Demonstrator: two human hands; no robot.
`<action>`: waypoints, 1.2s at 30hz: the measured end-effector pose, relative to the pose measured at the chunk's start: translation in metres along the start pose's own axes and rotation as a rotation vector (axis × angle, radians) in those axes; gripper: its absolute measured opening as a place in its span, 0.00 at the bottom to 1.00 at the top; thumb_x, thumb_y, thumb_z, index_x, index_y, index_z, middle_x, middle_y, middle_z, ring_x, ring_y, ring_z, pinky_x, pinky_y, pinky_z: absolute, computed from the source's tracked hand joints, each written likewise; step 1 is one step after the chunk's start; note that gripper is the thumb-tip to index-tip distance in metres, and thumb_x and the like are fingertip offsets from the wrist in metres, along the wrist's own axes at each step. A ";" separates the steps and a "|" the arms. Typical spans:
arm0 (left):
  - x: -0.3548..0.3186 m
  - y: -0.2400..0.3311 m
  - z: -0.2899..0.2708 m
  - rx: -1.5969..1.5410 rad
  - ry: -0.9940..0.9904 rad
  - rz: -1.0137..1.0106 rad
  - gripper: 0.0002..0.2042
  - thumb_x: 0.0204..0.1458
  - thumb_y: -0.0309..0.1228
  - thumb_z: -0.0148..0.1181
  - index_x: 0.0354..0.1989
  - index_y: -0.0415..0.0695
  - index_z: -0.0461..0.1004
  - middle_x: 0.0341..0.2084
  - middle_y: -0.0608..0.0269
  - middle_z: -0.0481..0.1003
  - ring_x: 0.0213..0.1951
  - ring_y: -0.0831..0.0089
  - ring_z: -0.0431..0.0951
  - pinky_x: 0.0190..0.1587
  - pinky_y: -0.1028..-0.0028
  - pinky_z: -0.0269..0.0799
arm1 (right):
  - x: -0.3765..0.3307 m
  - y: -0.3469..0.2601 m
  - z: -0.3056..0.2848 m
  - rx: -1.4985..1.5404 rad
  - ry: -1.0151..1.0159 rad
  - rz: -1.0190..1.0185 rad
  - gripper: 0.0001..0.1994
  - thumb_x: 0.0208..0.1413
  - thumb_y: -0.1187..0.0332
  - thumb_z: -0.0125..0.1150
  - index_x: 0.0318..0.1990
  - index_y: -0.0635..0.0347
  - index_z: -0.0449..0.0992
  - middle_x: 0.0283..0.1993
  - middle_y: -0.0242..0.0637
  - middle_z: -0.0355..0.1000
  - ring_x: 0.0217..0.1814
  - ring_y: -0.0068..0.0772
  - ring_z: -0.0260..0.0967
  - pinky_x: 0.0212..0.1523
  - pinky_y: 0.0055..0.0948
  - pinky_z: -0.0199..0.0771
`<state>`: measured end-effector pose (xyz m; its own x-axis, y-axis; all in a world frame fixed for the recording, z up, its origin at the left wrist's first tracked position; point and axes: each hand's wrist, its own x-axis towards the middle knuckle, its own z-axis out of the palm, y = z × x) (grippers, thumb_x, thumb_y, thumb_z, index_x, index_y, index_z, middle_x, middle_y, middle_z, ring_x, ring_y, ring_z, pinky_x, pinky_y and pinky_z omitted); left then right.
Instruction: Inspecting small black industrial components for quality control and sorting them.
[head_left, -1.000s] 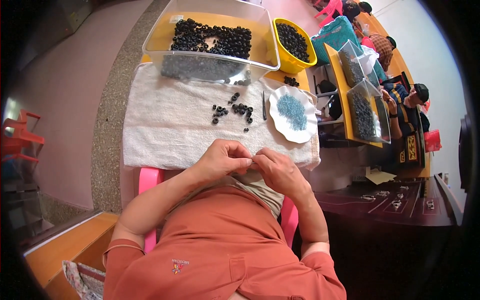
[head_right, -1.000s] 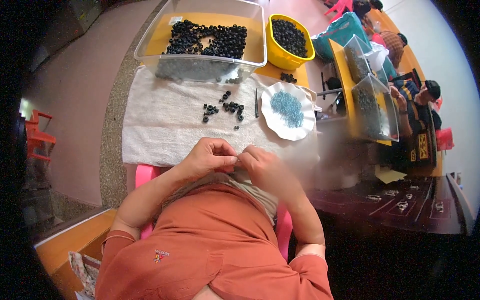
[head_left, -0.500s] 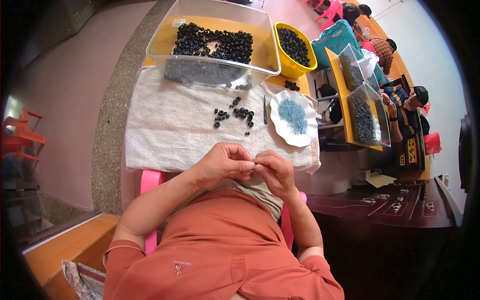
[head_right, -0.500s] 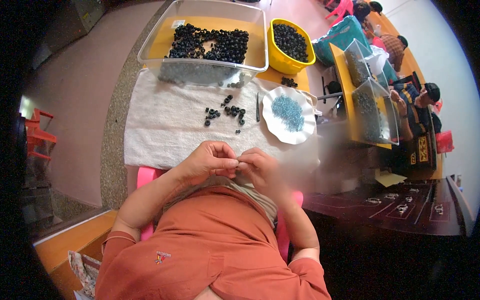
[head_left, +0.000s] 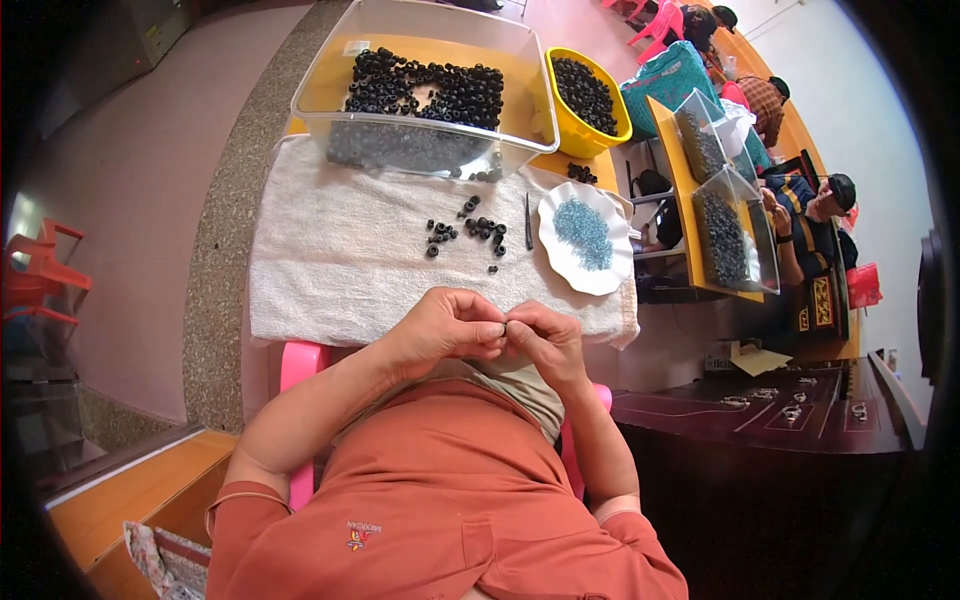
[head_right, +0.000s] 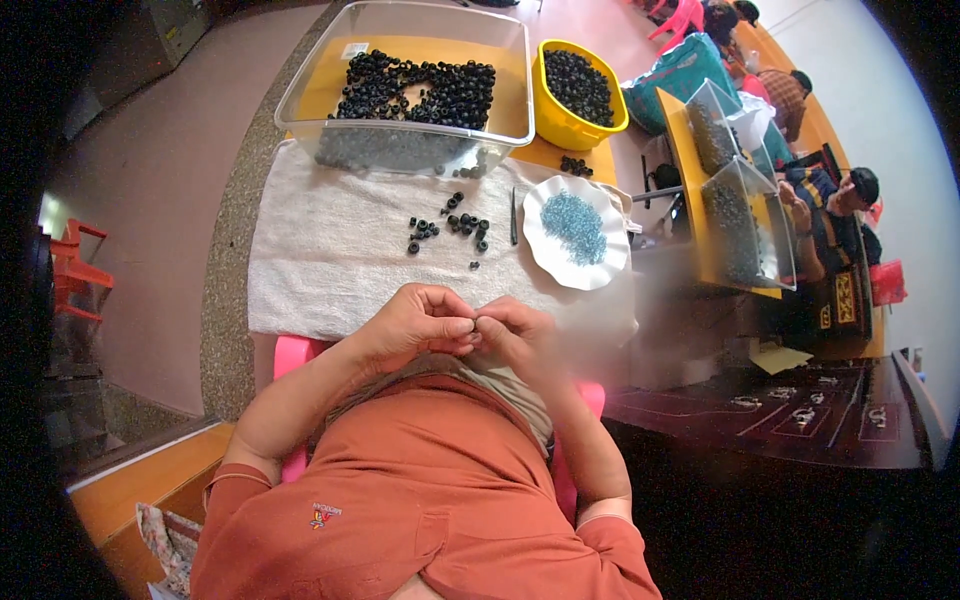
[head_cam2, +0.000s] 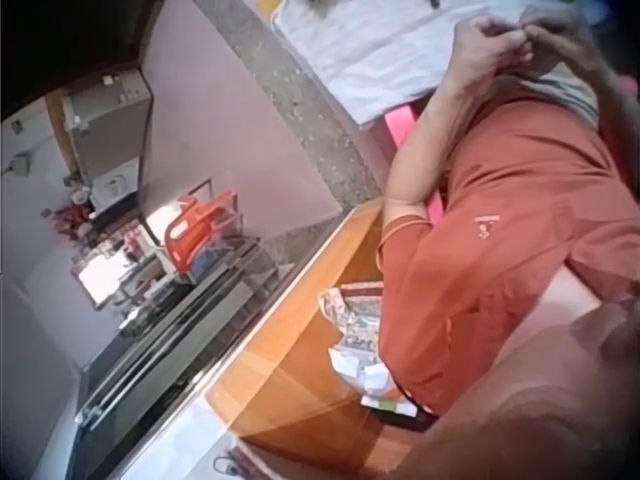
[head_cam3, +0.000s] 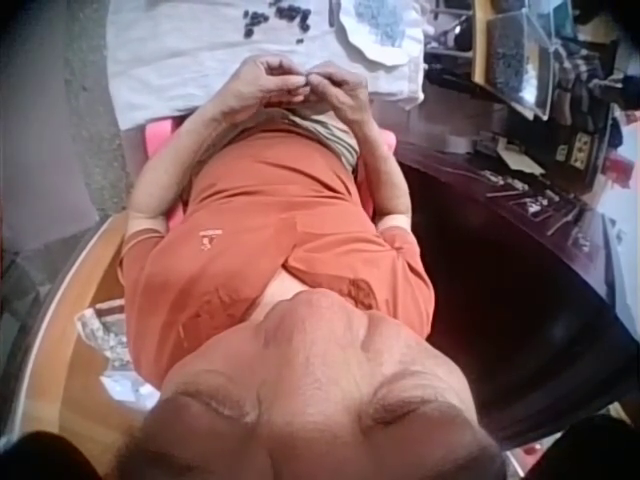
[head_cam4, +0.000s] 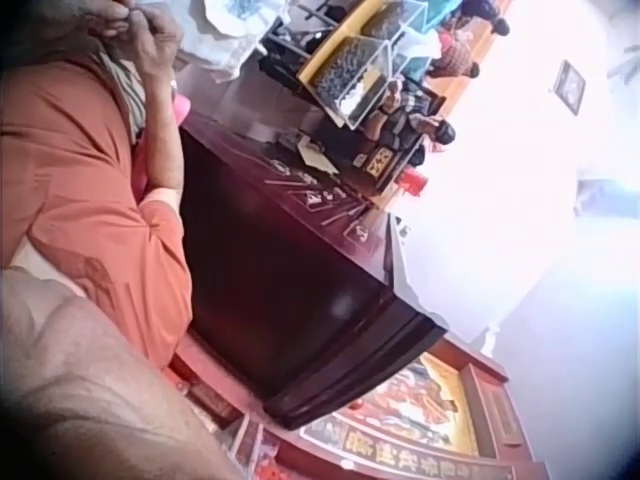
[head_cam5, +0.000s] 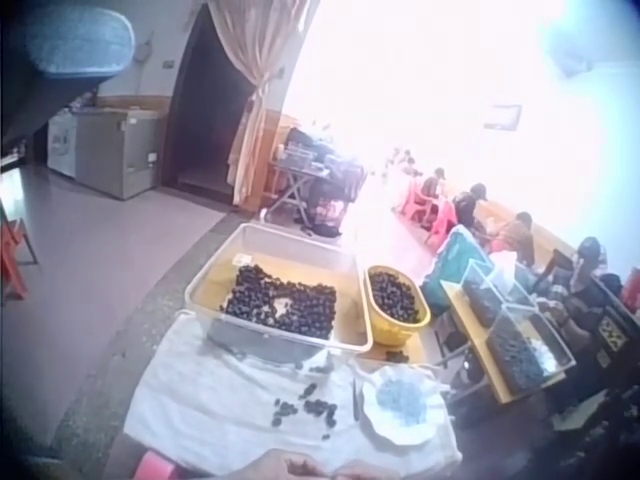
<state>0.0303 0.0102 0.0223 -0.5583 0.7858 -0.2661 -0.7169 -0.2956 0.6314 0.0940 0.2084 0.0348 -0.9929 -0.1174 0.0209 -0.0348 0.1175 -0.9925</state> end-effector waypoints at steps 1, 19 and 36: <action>0.000 -0.001 0.000 0.000 -0.001 0.000 0.05 0.55 0.23 0.62 0.38 0.37 0.74 0.33 0.55 0.79 0.34 0.71 0.81 0.38 0.75 0.80 | 0.001 0.002 -0.001 0.049 -0.001 0.016 0.05 0.60 0.79 0.56 0.39 0.71 0.77 0.36 0.38 0.73 0.30 0.22 0.70 0.32 0.19 0.71; 0.002 -0.001 -0.006 0.071 -0.093 -0.062 0.08 0.51 0.22 0.65 0.35 0.38 0.71 0.29 0.60 0.77 0.30 0.74 0.80 0.36 0.74 0.81 | 0.009 -0.014 -0.019 -0.268 -0.242 -0.088 0.04 0.57 0.73 0.62 0.36 0.63 0.78 0.30 0.35 0.73 0.30 0.26 0.71 0.31 0.24 0.70; 0.001 0.003 -0.004 0.014 0.084 0.179 0.06 0.54 0.23 0.63 0.36 0.38 0.72 0.31 0.62 0.77 0.32 0.77 0.79 0.38 0.77 0.80 | 0.011 -0.008 0.023 -0.538 0.203 -0.517 0.09 0.52 0.80 0.62 0.42 0.66 0.77 0.37 0.44 0.73 0.29 0.33 0.70 0.29 0.25 0.71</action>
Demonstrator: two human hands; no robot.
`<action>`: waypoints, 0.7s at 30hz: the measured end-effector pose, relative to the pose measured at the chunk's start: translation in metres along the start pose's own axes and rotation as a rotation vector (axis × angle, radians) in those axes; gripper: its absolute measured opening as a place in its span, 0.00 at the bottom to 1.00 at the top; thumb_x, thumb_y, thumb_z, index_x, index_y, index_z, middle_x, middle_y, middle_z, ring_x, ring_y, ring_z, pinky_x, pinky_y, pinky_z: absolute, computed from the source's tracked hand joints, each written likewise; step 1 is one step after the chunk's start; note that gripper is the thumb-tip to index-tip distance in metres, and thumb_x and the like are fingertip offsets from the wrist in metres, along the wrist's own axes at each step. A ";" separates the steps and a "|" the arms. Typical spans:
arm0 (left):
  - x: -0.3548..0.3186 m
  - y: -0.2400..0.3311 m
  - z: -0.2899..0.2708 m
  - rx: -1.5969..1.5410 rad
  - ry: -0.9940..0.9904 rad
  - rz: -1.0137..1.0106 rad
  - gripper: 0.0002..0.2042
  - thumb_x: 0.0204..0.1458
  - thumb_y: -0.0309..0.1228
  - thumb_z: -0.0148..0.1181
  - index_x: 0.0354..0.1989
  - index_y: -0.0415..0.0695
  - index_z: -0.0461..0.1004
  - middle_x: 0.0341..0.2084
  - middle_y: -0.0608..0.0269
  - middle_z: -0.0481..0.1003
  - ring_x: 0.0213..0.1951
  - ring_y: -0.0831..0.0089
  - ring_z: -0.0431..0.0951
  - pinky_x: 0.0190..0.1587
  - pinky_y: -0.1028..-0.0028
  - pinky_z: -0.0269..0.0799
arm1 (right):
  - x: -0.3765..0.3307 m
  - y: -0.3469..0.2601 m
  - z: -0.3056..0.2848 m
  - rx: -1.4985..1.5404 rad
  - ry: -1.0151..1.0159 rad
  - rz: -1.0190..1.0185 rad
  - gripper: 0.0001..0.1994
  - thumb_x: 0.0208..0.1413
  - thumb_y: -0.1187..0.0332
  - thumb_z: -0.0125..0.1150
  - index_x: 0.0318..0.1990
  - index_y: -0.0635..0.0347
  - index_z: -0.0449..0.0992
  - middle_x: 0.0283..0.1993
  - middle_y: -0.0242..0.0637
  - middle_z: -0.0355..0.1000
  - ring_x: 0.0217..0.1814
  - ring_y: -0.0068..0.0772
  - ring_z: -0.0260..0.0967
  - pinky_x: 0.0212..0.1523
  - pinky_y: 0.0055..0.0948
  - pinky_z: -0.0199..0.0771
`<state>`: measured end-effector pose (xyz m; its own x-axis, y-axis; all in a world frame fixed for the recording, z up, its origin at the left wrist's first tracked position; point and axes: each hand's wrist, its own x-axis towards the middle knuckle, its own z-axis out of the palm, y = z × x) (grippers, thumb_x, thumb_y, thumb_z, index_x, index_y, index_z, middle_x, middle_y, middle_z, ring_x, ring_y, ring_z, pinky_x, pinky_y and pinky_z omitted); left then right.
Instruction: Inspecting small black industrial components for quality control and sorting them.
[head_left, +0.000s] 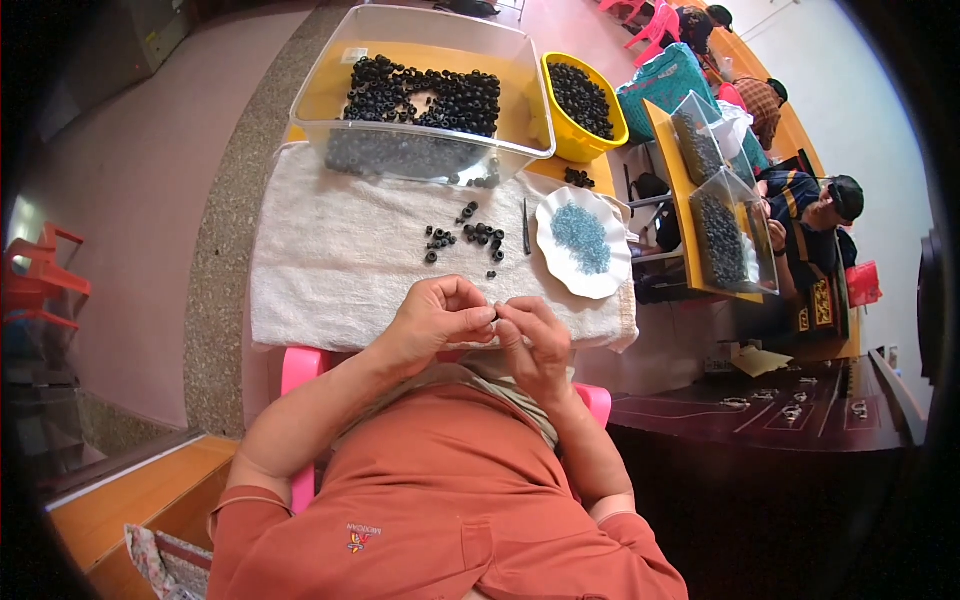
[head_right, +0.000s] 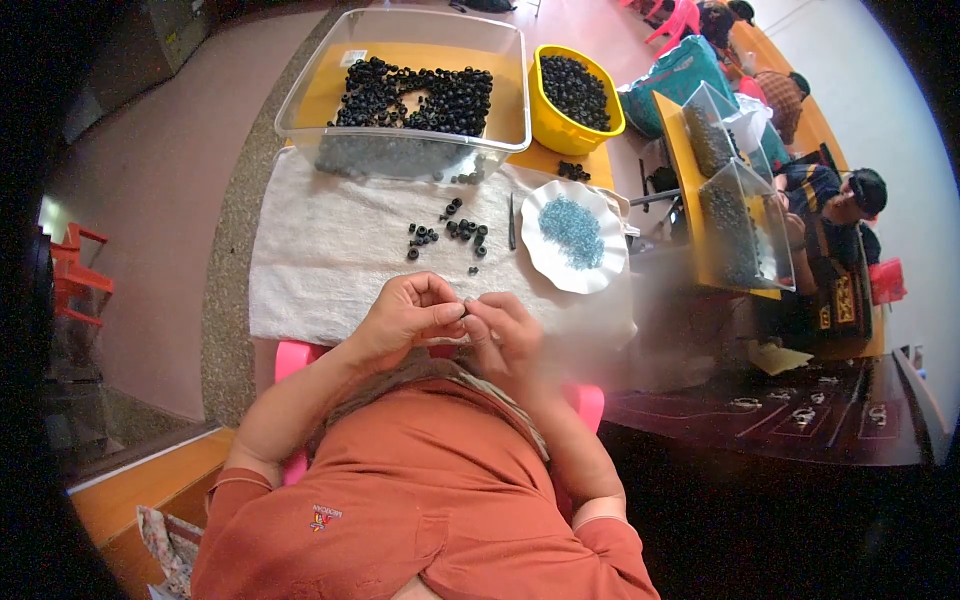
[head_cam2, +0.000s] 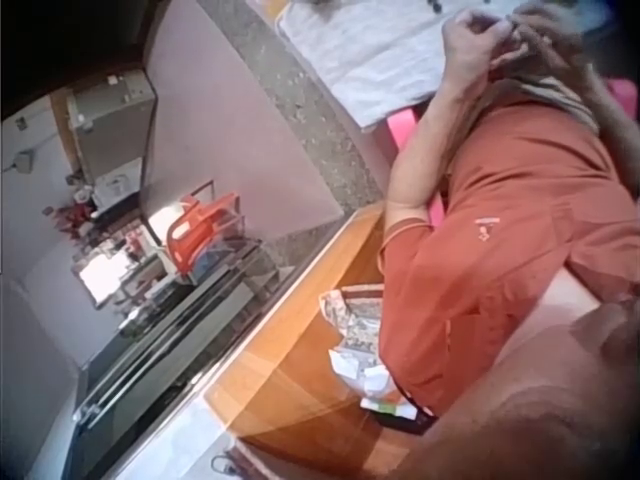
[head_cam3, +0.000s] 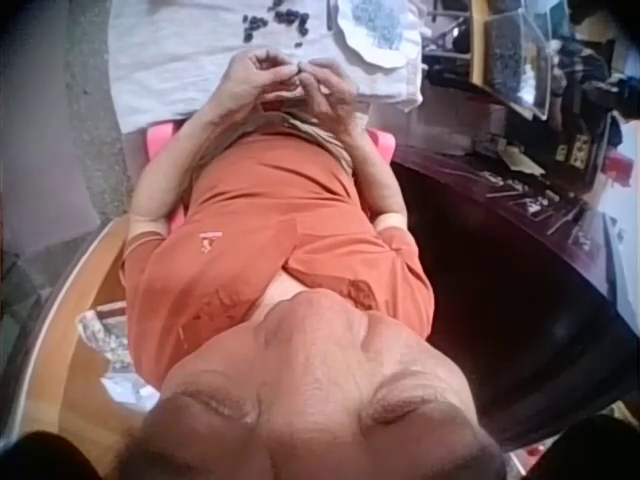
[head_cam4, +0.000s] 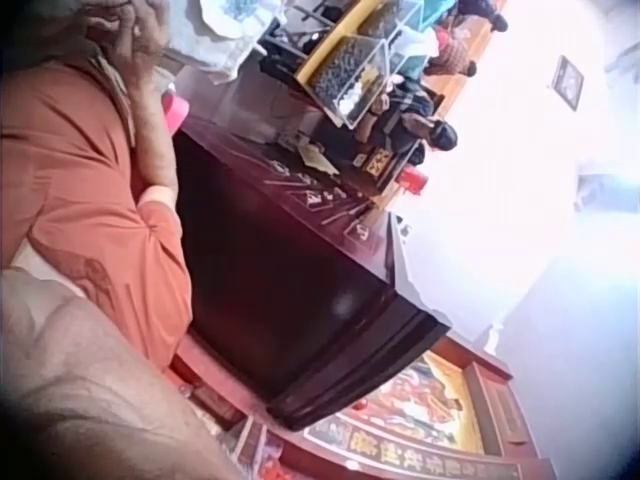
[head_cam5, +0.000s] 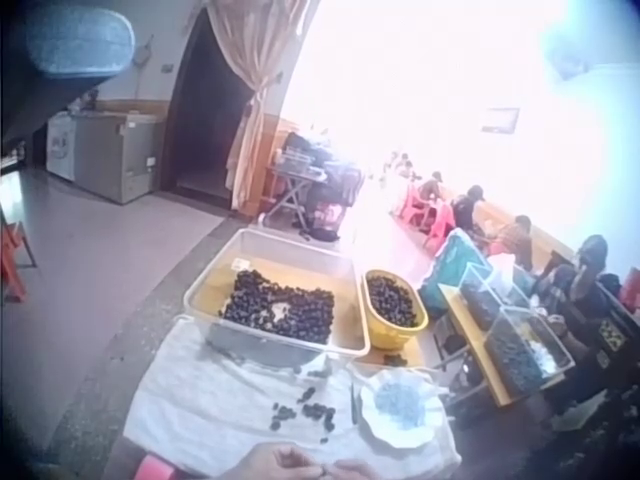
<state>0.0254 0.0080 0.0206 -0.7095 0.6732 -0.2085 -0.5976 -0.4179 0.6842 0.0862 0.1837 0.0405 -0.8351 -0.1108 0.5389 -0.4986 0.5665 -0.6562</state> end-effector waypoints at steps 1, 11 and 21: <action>0.001 -0.001 -0.002 0.001 0.001 0.001 0.06 0.54 0.23 0.63 0.36 0.38 0.72 0.31 0.62 0.77 0.32 0.77 0.79 0.38 0.77 0.80 | 0.005 0.003 -0.002 0.002 0.000 -0.002 0.09 0.52 0.80 0.62 0.42 0.66 0.77 0.37 0.44 0.73 0.29 0.33 0.70 0.29 0.25 0.71; 0.008 0.004 -0.010 0.105 0.065 0.157 0.05 0.55 0.22 0.61 0.38 0.37 0.73 0.32 0.63 0.77 0.33 0.76 0.79 0.40 0.75 0.80 | 0.032 0.045 0.008 -0.507 -0.248 0.127 0.06 0.52 0.72 0.62 0.38 0.58 0.77 0.35 0.40 0.72 0.31 0.46 0.74 0.32 0.39 0.74; 0.009 0.005 -0.013 0.053 0.099 0.145 0.05 0.55 0.23 0.62 0.37 0.37 0.74 0.32 0.63 0.77 0.32 0.76 0.79 0.39 0.75 0.80 | 0.033 0.045 0.008 -0.527 -0.265 0.134 0.05 0.52 0.72 0.61 0.36 0.61 0.76 0.34 0.42 0.72 0.32 0.48 0.74 0.33 0.40 0.75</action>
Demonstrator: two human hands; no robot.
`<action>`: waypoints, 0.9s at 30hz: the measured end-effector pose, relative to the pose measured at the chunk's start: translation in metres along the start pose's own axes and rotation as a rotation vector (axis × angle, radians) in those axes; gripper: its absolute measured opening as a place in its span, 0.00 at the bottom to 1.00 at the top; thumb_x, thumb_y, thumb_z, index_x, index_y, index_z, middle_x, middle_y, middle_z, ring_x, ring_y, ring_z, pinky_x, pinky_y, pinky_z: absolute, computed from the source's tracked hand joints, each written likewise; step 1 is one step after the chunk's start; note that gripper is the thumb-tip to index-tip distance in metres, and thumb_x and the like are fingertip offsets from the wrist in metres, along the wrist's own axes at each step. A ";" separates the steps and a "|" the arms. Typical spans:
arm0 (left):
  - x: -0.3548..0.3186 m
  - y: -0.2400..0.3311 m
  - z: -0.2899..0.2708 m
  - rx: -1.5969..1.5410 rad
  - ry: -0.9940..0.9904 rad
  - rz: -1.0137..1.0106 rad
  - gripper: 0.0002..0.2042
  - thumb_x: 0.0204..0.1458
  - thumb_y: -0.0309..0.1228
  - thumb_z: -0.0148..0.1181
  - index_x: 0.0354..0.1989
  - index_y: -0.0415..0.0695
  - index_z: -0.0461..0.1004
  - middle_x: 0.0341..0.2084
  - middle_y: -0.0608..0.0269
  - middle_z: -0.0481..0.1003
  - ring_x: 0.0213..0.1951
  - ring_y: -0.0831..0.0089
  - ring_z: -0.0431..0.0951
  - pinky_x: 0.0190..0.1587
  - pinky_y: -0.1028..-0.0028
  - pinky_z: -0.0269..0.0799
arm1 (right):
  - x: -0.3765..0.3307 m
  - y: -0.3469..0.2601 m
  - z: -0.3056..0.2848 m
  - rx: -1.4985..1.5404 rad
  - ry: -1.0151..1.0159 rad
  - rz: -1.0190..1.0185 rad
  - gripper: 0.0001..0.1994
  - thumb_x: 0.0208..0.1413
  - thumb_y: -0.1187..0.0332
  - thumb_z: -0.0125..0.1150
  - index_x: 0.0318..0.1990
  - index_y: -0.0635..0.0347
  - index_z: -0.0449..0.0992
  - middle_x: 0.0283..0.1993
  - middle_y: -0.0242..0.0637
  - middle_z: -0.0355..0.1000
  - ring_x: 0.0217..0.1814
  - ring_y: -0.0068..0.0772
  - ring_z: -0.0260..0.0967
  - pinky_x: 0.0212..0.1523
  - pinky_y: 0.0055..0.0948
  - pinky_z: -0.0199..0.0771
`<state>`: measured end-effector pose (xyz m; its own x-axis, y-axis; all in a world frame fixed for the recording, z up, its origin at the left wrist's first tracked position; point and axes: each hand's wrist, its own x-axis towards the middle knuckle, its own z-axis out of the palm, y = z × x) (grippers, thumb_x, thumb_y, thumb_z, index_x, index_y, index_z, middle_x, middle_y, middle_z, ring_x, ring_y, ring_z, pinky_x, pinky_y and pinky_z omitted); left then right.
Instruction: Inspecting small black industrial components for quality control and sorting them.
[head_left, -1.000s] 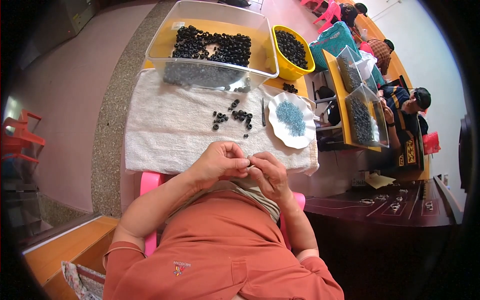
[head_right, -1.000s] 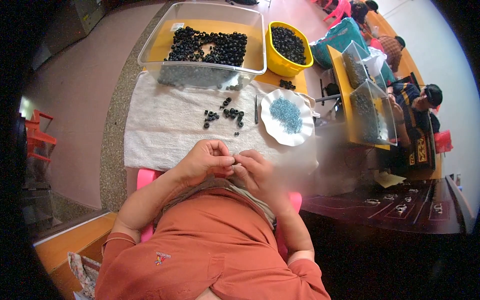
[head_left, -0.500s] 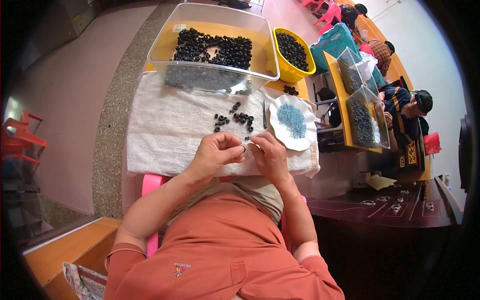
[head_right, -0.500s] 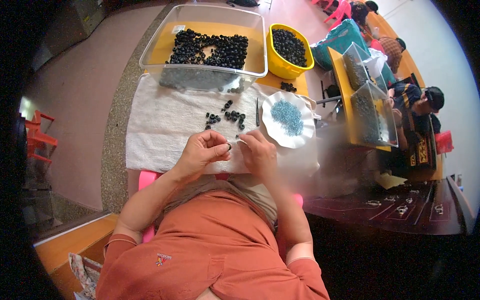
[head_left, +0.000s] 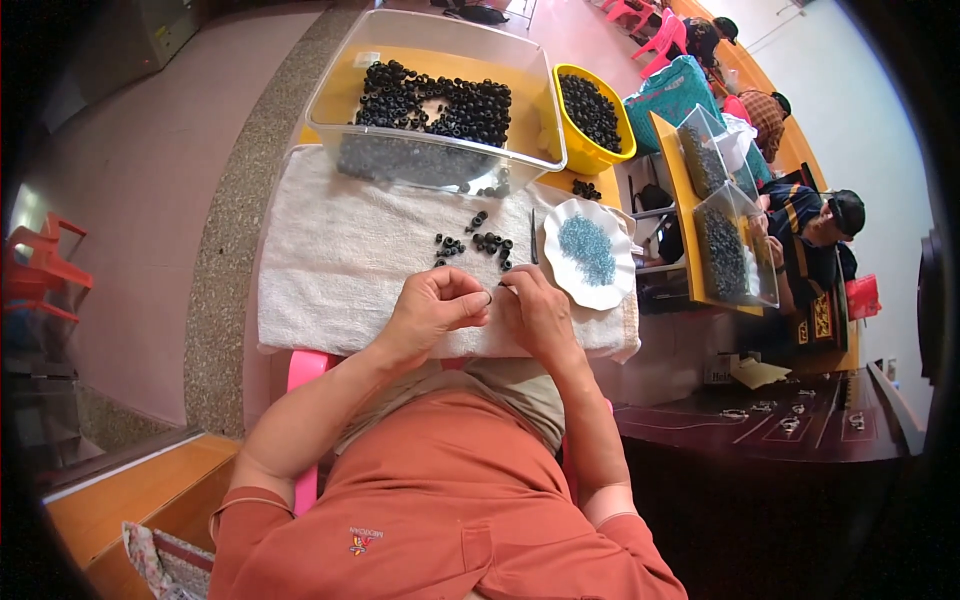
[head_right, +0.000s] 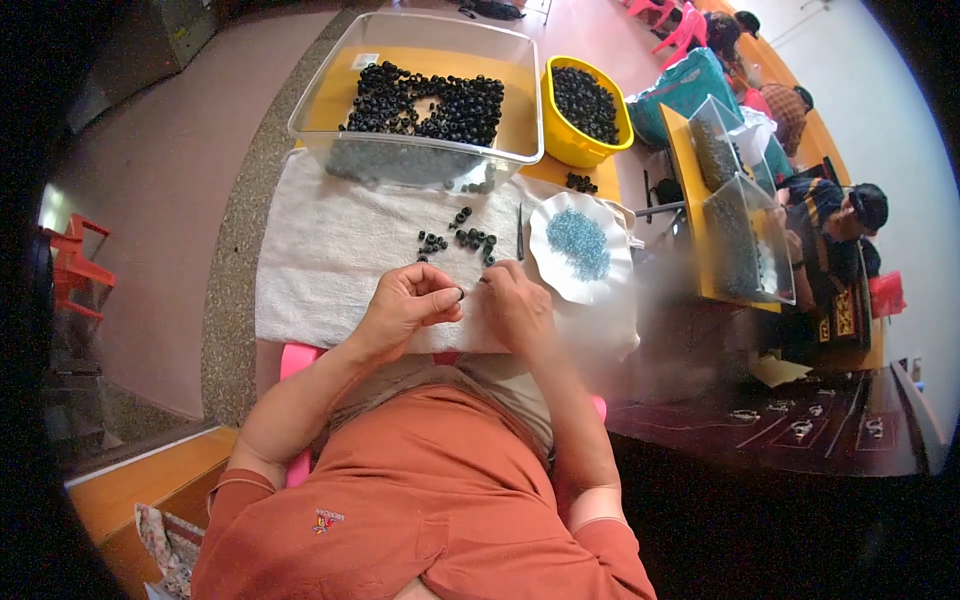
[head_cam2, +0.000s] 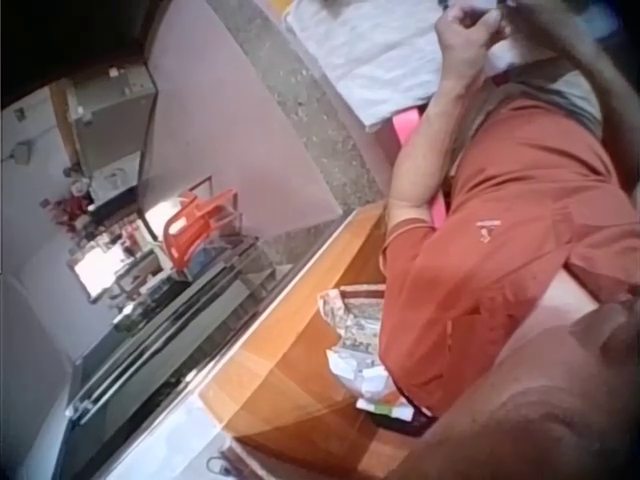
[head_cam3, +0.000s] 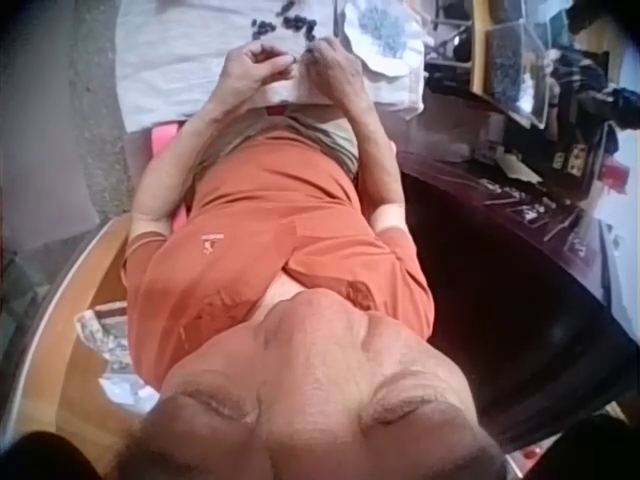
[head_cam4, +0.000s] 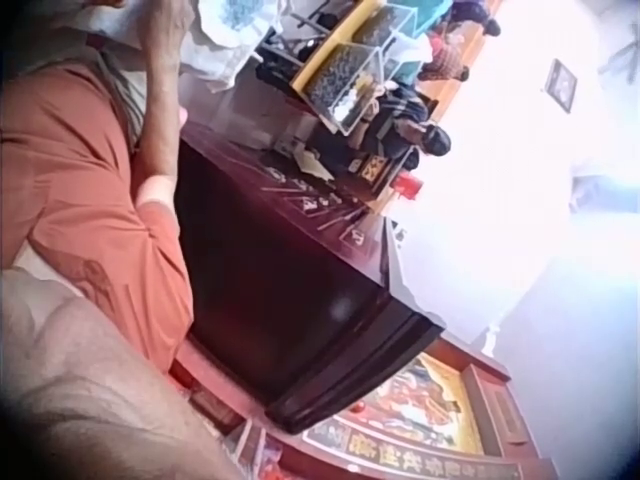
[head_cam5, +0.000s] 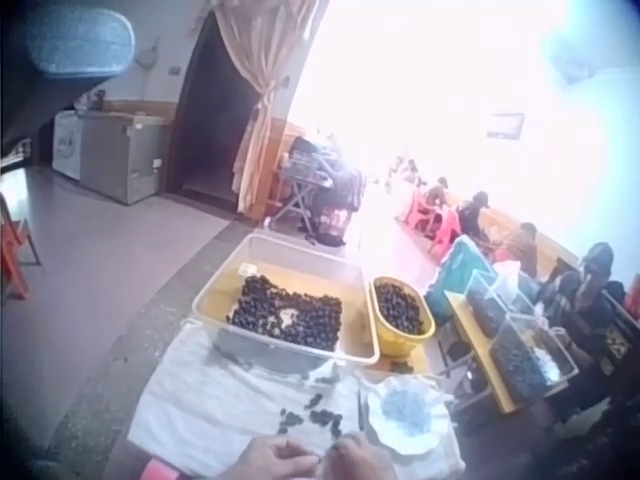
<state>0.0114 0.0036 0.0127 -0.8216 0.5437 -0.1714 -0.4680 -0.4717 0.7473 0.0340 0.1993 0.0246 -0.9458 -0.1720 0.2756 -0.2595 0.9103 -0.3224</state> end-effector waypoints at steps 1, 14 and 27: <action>0.000 0.001 0.000 0.001 0.000 0.002 0.05 0.55 0.23 0.62 0.37 0.37 0.74 0.32 0.63 0.77 0.32 0.76 0.79 0.39 0.75 0.80 | 0.000 0.003 0.000 0.106 0.088 -0.066 0.05 0.52 0.75 0.61 0.37 0.62 0.75 0.35 0.42 0.74 0.33 0.44 0.75 0.35 0.37 0.75; 0.000 -0.002 0.000 -0.021 -0.003 -0.022 0.05 0.55 0.24 0.62 0.37 0.36 0.74 0.32 0.63 0.77 0.33 0.76 0.79 0.40 0.77 0.80 | -0.020 0.016 0.011 0.743 0.009 0.205 0.08 0.57 0.82 0.58 0.44 0.68 0.75 0.39 0.38 0.74 0.38 0.23 0.73 0.40 0.21 0.75; 0.000 -0.005 0.000 -0.012 -0.033 -0.025 0.07 0.55 0.24 0.62 0.38 0.36 0.73 0.34 0.60 0.78 0.34 0.75 0.79 0.40 0.77 0.80 | -0.019 0.002 0.010 1.161 0.084 0.223 0.06 0.57 0.81 0.58 0.42 0.70 0.76 0.43 0.38 0.72 0.44 0.26 0.72 0.45 0.26 0.80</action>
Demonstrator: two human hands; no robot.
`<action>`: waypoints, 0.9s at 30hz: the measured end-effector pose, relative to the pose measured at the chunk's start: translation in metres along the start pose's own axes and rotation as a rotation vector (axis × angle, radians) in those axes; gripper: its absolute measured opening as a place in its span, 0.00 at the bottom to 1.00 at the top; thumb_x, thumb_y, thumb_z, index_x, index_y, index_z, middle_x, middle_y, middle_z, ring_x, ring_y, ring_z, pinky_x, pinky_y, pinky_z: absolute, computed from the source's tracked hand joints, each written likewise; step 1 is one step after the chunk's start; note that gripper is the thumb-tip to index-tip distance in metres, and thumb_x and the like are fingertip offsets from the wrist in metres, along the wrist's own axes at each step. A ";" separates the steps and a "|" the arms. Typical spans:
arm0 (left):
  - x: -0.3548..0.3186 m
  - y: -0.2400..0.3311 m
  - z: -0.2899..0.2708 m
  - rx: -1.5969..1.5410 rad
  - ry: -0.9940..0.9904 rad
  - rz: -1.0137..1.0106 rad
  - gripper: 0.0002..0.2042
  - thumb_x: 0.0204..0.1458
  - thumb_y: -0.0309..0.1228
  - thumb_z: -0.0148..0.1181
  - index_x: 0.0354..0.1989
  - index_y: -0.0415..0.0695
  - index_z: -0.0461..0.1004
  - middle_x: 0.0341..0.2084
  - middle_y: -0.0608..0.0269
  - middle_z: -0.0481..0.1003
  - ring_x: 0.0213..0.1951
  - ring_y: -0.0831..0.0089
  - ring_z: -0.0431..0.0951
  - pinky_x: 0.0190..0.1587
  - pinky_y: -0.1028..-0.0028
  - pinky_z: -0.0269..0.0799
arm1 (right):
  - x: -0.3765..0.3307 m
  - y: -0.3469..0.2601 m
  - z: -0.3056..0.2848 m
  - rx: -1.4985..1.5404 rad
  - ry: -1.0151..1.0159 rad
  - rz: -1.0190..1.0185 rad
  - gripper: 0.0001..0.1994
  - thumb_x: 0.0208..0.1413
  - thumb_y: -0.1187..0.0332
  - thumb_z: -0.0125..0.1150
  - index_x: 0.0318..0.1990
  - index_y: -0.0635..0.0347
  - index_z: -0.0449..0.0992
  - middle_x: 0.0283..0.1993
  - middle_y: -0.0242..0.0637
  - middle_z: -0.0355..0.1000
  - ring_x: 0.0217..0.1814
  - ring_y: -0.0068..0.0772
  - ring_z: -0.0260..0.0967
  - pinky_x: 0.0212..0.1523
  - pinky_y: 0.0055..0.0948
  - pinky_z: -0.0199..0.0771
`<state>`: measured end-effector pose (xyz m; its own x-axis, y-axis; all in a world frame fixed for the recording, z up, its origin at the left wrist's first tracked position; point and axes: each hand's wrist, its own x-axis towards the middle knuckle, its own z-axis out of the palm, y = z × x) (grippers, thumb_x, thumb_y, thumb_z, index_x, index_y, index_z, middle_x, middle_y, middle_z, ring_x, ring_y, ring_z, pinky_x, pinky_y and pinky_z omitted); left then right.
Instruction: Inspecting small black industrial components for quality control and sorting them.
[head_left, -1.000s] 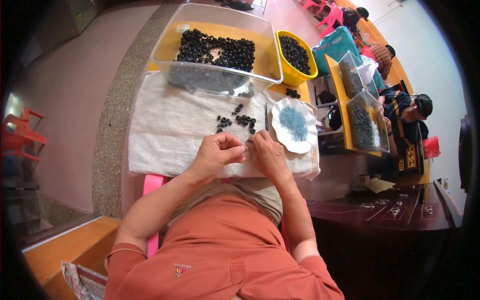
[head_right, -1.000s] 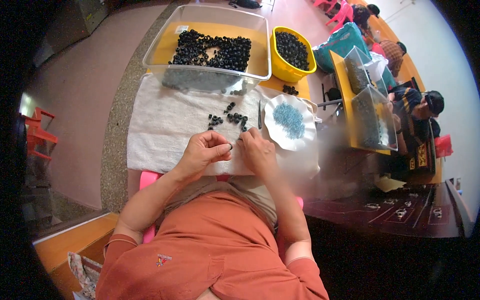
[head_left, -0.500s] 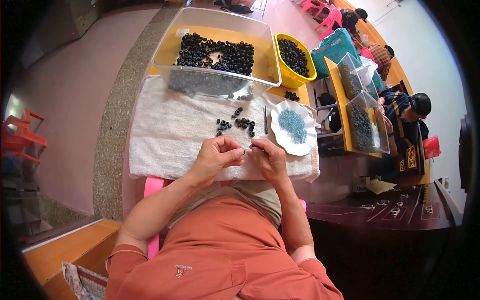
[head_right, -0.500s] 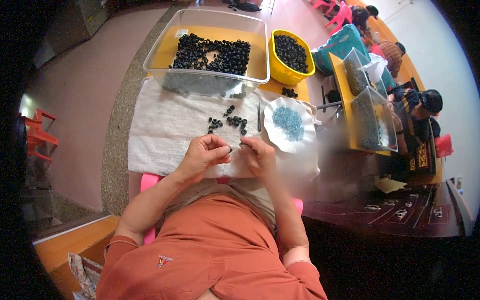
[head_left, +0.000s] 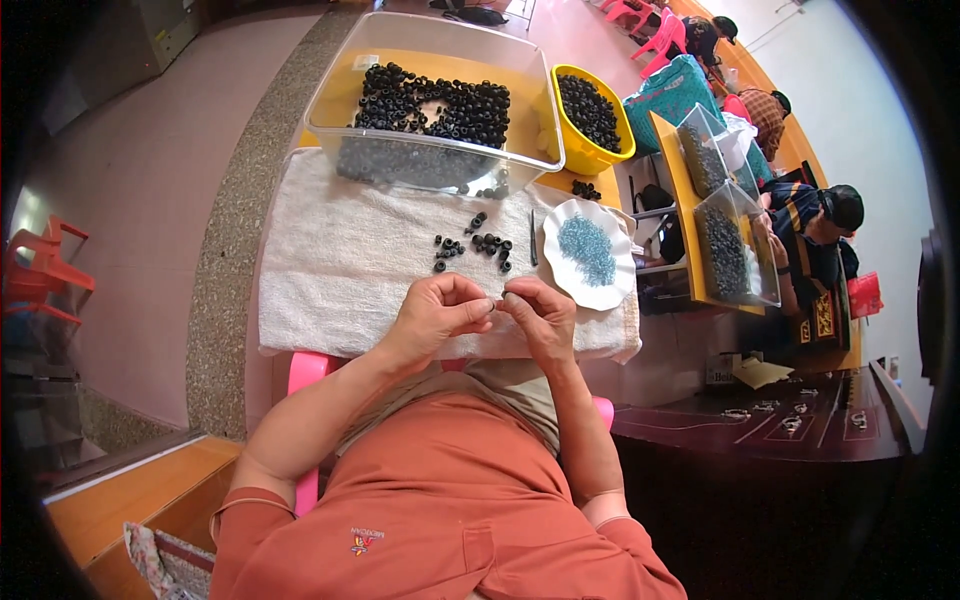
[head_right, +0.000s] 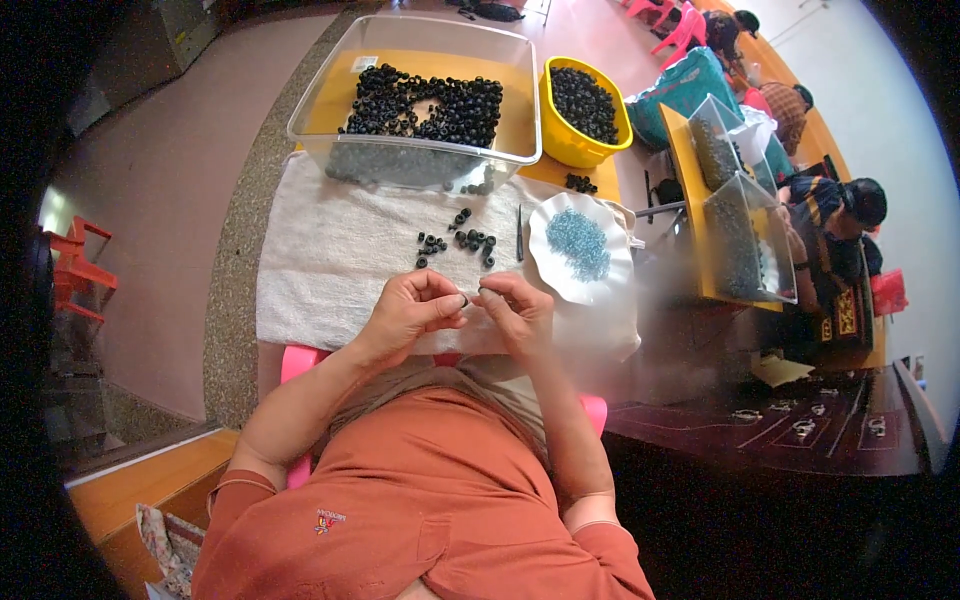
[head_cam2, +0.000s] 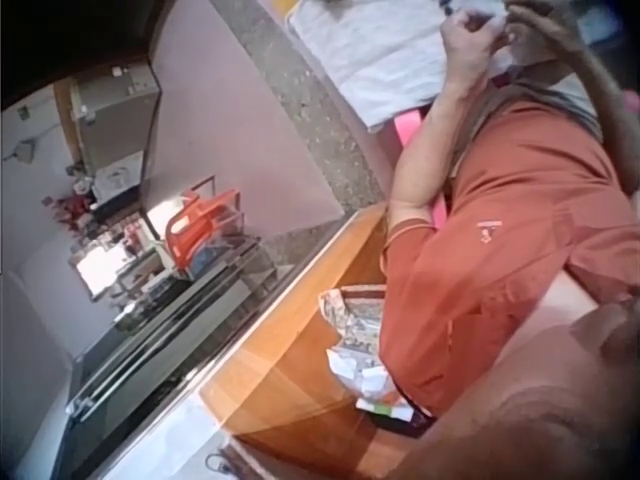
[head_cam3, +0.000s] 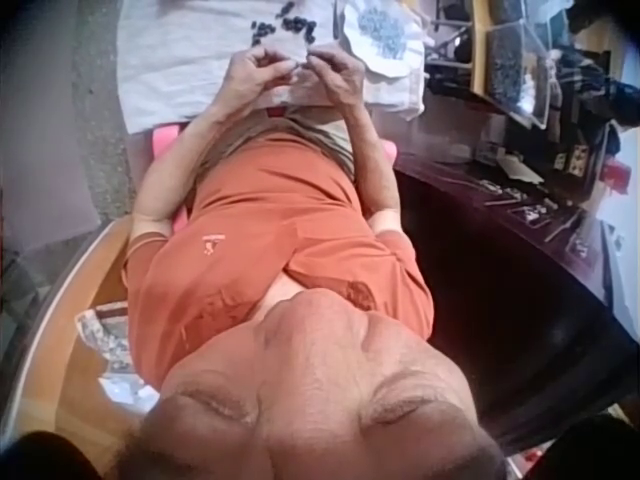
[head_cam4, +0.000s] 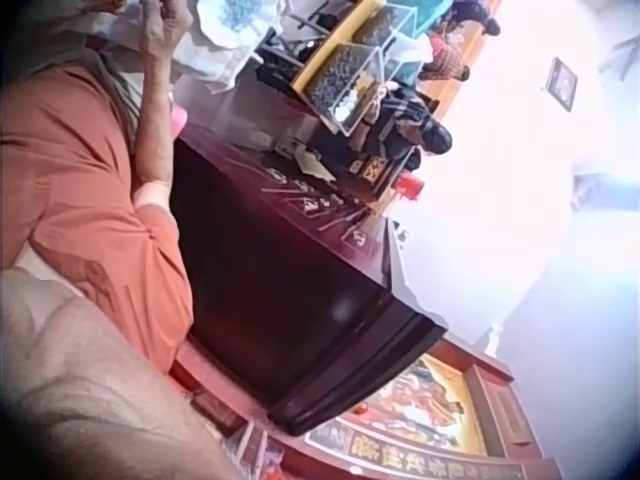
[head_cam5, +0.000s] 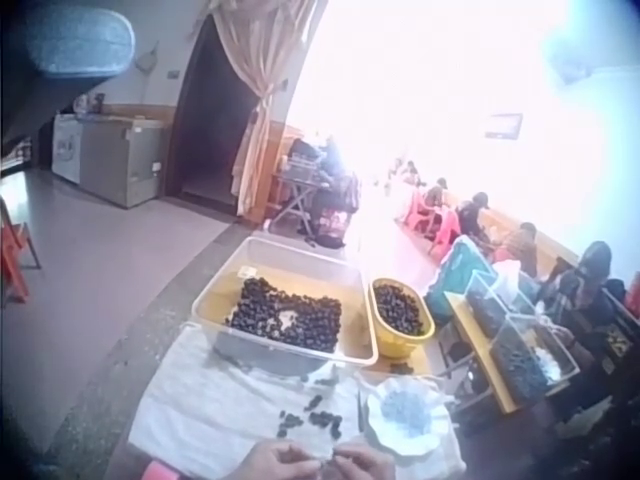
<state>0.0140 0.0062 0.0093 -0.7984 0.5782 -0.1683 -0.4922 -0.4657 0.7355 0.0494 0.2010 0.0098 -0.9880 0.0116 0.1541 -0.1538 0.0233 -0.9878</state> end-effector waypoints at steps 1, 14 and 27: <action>0.000 0.000 0.000 0.000 0.000 -0.001 0.07 0.55 0.24 0.62 0.38 0.36 0.73 0.34 0.60 0.78 0.34 0.75 0.79 0.40 0.77 0.80 | -0.001 -0.001 0.000 0.041 0.011 0.019 0.06 0.57 0.81 0.59 0.42 0.71 0.76 0.42 0.38 0.72 0.43 0.26 0.72 0.45 0.25 0.79; 0.000 -0.005 0.001 0.041 -0.016 0.003 0.06 0.54 0.24 0.63 0.38 0.36 0.75 0.31 0.62 0.78 0.33 0.77 0.79 0.38 0.78 0.78 | -0.005 0.001 0.009 0.073 0.014 -0.009 0.05 0.54 0.80 0.62 0.39 0.69 0.79 0.41 0.38 0.75 0.43 0.23 0.71 0.45 0.22 0.71; -0.001 -0.008 0.003 0.058 0.015 0.020 0.05 0.55 0.24 0.61 0.37 0.36 0.75 0.30 0.61 0.78 0.32 0.77 0.79 0.37 0.78 0.78 | -0.010 0.001 0.011 -0.006 0.035 -0.044 0.04 0.54 0.81 0.62 0.38 0.69 0.79 0.41 0.38 0.75 0.42 0.23 0.71 0.44 0.22 0.71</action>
<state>0.0197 0.0116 0.0054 -0.8131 0.5589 -0.1627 -0.4555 -0.4369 0.7757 0.0591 0.1896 0.0073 -0.9790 0.0458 0.1985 -0.1973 0.0307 -0.9799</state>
